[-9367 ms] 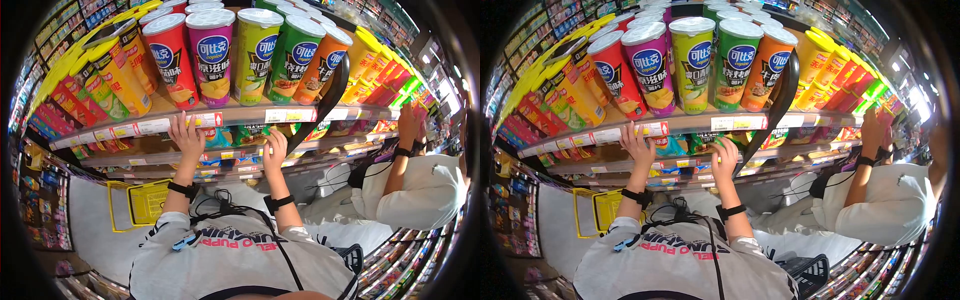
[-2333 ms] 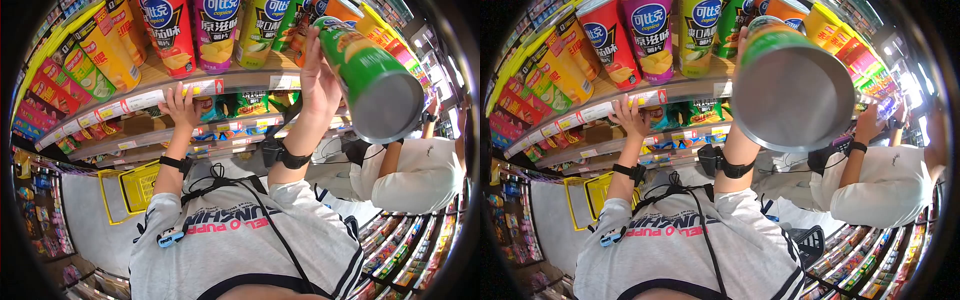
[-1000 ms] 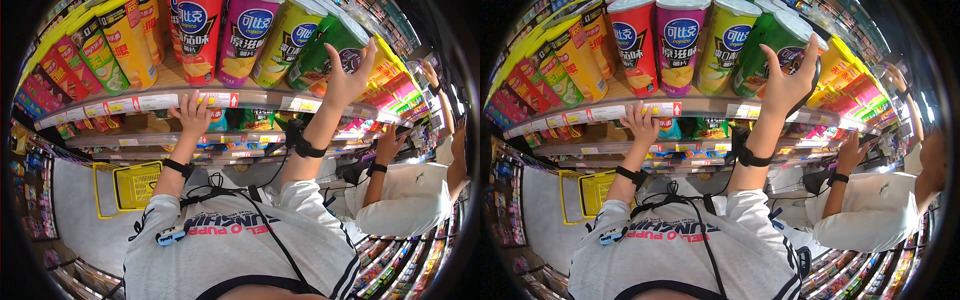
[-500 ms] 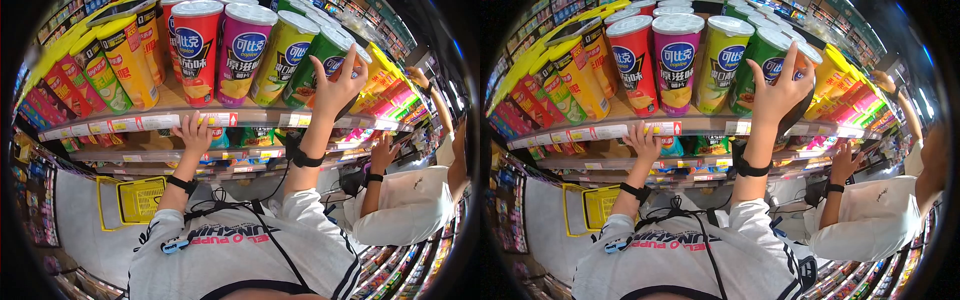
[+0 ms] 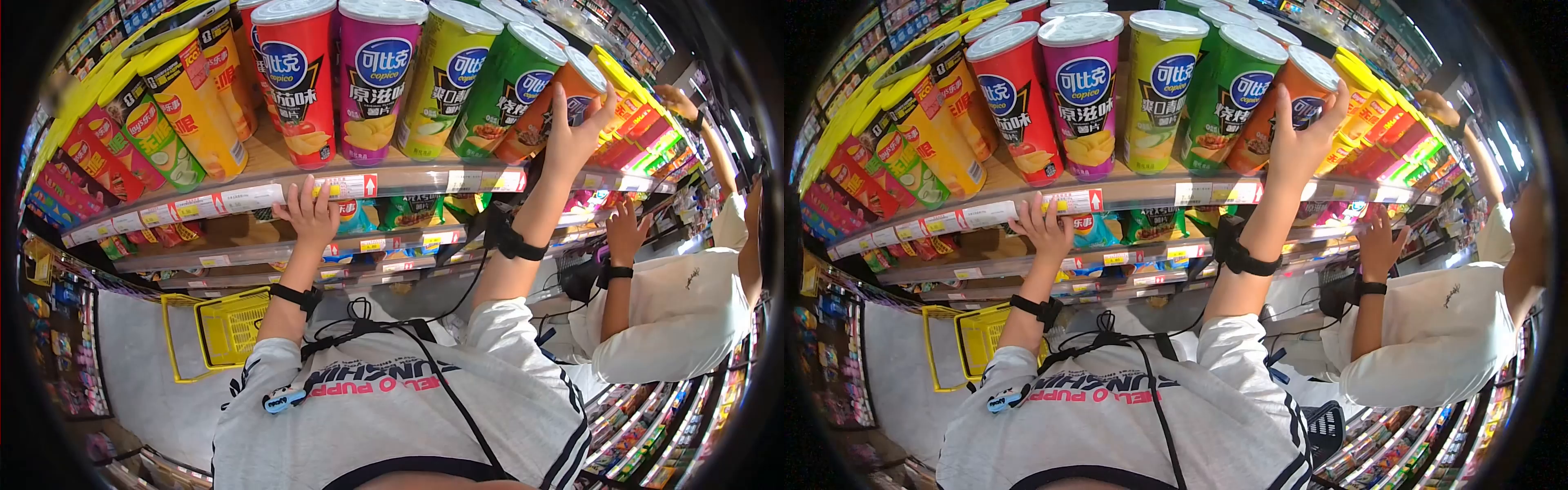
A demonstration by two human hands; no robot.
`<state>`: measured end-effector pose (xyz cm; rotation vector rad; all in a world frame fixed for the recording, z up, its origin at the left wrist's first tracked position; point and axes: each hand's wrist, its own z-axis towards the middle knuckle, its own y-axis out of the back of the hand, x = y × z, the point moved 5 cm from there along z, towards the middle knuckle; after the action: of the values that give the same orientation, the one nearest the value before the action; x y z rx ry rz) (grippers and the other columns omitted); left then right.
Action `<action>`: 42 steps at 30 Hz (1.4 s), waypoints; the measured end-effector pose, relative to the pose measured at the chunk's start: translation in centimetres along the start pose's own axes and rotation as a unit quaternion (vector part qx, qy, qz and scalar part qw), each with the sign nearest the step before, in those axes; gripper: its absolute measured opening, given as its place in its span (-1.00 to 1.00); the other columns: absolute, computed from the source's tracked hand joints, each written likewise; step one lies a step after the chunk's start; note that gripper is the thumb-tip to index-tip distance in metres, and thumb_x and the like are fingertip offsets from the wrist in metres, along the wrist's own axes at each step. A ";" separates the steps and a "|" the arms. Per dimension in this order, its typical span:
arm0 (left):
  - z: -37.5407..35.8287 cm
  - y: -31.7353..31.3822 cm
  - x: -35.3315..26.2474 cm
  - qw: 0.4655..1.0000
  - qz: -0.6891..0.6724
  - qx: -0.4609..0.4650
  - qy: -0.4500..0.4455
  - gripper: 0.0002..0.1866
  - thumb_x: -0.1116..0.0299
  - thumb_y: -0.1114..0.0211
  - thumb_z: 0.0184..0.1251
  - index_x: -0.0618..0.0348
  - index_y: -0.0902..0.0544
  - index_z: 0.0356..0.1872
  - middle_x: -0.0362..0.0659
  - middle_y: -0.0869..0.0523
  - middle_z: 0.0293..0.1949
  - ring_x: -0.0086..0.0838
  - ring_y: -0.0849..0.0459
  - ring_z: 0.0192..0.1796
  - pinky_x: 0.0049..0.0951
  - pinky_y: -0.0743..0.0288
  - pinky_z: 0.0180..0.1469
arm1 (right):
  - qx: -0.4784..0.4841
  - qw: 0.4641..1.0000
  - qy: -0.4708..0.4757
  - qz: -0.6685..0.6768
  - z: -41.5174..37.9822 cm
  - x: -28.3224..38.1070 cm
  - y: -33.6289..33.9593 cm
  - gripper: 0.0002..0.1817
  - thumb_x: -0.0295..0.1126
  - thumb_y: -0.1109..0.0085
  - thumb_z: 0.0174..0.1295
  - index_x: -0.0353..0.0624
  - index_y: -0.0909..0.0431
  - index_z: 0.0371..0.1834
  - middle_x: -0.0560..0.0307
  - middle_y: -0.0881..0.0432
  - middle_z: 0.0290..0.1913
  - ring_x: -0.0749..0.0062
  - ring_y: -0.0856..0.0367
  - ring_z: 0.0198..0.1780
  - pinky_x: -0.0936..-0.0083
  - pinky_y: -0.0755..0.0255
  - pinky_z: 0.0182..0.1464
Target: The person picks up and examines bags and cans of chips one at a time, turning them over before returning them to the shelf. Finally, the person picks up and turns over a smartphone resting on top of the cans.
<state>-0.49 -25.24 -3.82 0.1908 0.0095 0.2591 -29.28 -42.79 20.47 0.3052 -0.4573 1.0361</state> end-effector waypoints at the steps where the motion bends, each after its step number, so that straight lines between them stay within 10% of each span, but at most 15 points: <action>1: 0.0 0.0 0.0 1.000 -0.002 -0.001 0.000 -0.42 0.36 -0.19 0.01 -0.18 -0.37 0.17 -0.18 -0.35 0.26 -0.14 -0.18 0.36 0.15 0.47 0.38 | 0.006 0.999 -0.021 0.027 -0.5 0.1 0.3 -0.13 -0.25 -0.38 0.03 -0.11 -0.06 0.36 -0.29 -0.42 0.15 0.09 -0.43 0.18 0.35 -0.27 0.20; 8: -0.2 -0.1 0.1 1.000 -0.004 0.005 0.004 -0.41 0.37 -0.20 -0.01 -0.17 -0.37 0.17 -0.17 -0.37 0.25 -0.13 -0.20 0.34 0.16 0.44 0.36 | -0.062 0.990 0.028 0.124 -1.8 3.1 3.9 -0.05 -0.50 -0.52 -0.17 -0.05 -0.10 0.32 -0.17 -0.45 0.07 0.24 -0.49 0.07 0.43 -0.43 0.08; 15: 0.1 -0.1 -0.2 1.000 0.016 0.017 -0.003 -0.39 0.35 -0.23 -0.01 -0.04 -0.31 0.17 -0.04 -0.32 0.27 -0.02 -0.11 0.36 0.22 0.39 0.33 | -0.309 0.915 -0.015 0.258 -4.5 5.2 10.7 -0.26 -0.40 -0.28 0.15 -0.17 0.01 0.29 -0.10 -0.43 0.07 0.26 -0.53 -0.02 0.41 -0.56 -0.08; 18: 0.5 0.0 -0.7 0.999 -0.025 0.001 0.034 -0.38 0.31 -0.25 0.00 -0.11 -0.33 0.19 -0.10 -0.33 0.27 -0.05 -0.13 0.35 0.17 0.42 0.34 | -0.188 0.908 -0.116 0.355 -5.2 4.2 8.9 -0.40 0.08 0.10 0.34 -0.14 -0.20 0.24 0.08 -0.41 0.16 0.30 -0.40 0.19 0.30 -0.25 0.26; 28: 0.3 0.6 -0.3 0.997 -0.035 0.055 0.041 -0.27 0.31 -0.31 -0.12 -0.19 -0.32 0.23 -0.13 -0.33 0.28 -0.08 -0.15 0.34 0.15 0.42 0.33 | -0.047 0.743 -0.344 0.572 -9.3 7.3 1.9 -0.35 0.07 0.12 0.35 -0.11 -0.09 0.35 0.09 -0.29 0.28 0.29 -0.27 0.30 0.28 -0.13 0.35; 35: 0.4 0.7 -0.3 0.997 -0.037 0.060 0.038 -0.29 0.32 -0.30 -0.09 -0.16 -0.33 0.23 -0.13 -0.33 0.28 -0.08 -0.15 0.35 0.16 0.39 0.32 | -0.074 0.799 -0.292 0.521 -9.0 8.0 3.8 -0.34 0.03 0.09 0.35 -0.11 -0.06 0.38 0.08 -0.26 0.30 0.27 -0.26 0.30 0.27 -0.15 0.35; 42: 0.5 0.4 -0.6 0.999 -0.025 0.011 0.039 -0.35 0.39 -0.21 -0.05 -0.15 -0.34 0.20 -0.15 -0.33 0.28 -0.09 -0.17 0.34 0.15 0.42 0.34 | -0.169 0.930 -0.043 0.323 -4.7 4.8 12.2 -0.32 -0.22 -0.16 0.25 -0.12 -0.07 0.37 0.09 -0.30 0.26 0.29 -0.36 0.23 0.26 -0.34 0.22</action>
<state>-1.17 -25.12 -3.23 0.2018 0.0936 0.2169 -36.90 -31.17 19.17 -0.1272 -0.8371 1.5582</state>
